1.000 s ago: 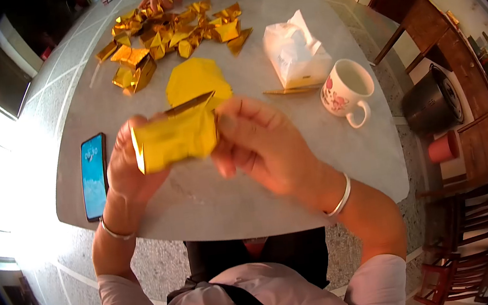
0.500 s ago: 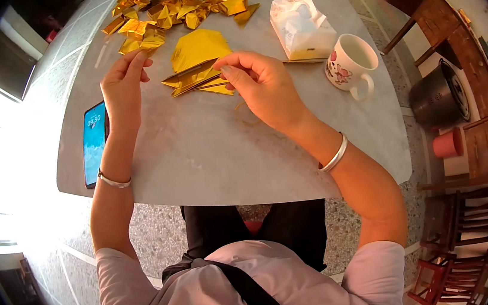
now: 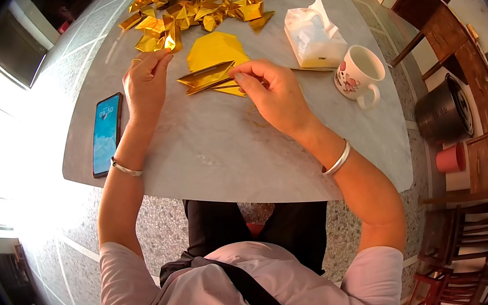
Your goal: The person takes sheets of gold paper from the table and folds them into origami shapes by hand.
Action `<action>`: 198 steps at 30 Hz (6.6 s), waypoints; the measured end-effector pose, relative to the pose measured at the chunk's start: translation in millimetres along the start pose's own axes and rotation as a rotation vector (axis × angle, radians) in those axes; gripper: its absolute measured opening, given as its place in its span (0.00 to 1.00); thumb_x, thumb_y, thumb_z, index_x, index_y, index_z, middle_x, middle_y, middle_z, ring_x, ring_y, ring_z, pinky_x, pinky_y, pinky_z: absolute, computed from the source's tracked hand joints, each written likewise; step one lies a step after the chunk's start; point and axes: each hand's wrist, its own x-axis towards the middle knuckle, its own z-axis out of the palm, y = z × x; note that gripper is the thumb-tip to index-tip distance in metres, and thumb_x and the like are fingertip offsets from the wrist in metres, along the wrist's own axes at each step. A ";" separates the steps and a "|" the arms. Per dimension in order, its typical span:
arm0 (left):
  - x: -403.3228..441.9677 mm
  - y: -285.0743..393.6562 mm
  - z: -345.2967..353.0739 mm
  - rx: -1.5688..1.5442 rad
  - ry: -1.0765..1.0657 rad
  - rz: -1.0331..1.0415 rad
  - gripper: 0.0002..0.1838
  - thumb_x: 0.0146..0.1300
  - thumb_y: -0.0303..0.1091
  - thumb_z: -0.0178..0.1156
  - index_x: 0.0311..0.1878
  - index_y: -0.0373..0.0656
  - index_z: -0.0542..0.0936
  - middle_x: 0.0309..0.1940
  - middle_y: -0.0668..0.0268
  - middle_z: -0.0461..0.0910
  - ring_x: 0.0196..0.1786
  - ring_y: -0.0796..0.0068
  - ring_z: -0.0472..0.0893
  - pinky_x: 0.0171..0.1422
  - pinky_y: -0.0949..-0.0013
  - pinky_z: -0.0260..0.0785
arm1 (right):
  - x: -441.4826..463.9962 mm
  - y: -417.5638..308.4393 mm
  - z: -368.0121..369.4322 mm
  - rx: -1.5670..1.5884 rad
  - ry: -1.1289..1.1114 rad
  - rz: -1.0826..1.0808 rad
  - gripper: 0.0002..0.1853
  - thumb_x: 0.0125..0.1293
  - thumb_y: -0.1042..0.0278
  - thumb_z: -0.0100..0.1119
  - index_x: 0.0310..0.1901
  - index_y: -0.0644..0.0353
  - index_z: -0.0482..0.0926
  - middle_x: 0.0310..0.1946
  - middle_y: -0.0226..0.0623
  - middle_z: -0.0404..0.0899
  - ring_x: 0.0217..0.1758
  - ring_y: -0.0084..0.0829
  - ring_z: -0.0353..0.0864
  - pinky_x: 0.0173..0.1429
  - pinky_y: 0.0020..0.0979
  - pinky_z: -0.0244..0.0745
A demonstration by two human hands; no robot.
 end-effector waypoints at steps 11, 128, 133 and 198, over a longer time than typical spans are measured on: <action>-4.8 -0.9 2.0 0.184 -0.099 0.033 0.14 0.58 0.33 0.62 0.48 0.43 0.80 0.39 0.62 0.79 0.40 0.64 0.78 0.45 0.65 0.70 | 0.2 4.5 -3.9 -0.045 0.043 -0.067 0.09 0.66 0.70 0.54 0.41 0.66 0.80 0.25 0.26 0.75 0.27 0.15 0.67 0.31 0.19 0.63; -17.3 56.4 -6.1 -0.899 -0.446 -0.514 0.14 0.62 0.20 0.53 0.52 0.33 0.75 0.43 0.62 0.80 0.41 0.78 0.79 0.48 0.74 0.73 | 2.0 -4.8 -1.2 -0.775 0.243 -0.527 0.12 0.61 0.74 0.57 0.46 0.64 0.73 0.30 0.40 0.75 0.29 0.39 0.78 0.29 0.33 0.73; -19.6 58.2 -2.5 -0.947 -0.403 -0.559 0.16 0.65 0.23 0.50 0.55 0.35 0.70 0.38 0.61 0.81 0.35 0.79 0.78 0.41 0.76 0.70 | 2.4 -5.1 -4.7 -0.875 0.273 -0.649 0.12 0.59 0.78 0.56 0.45 0.63 0.73 0.29 0.40 0.72 0.26 0.39 0.75 0.28 0.34 0.71; -12.9 36.0 -14.3 -1.604 -0.716 -0.854 0.15 0.66 0.33 0.57 0.50 0.34 0.75 0.38 0.70 0.75 0.38 0.79 0.74 0.50 0.73 0.70 | 6.5 -26.4 -26.4 1.019 -0.134 0.255 0.07 0.66 0.66 0.57 0.35 0.60 0.76 0.28 0.31 0.77 0.27 0.21 0.73 0.34 0.22 0.67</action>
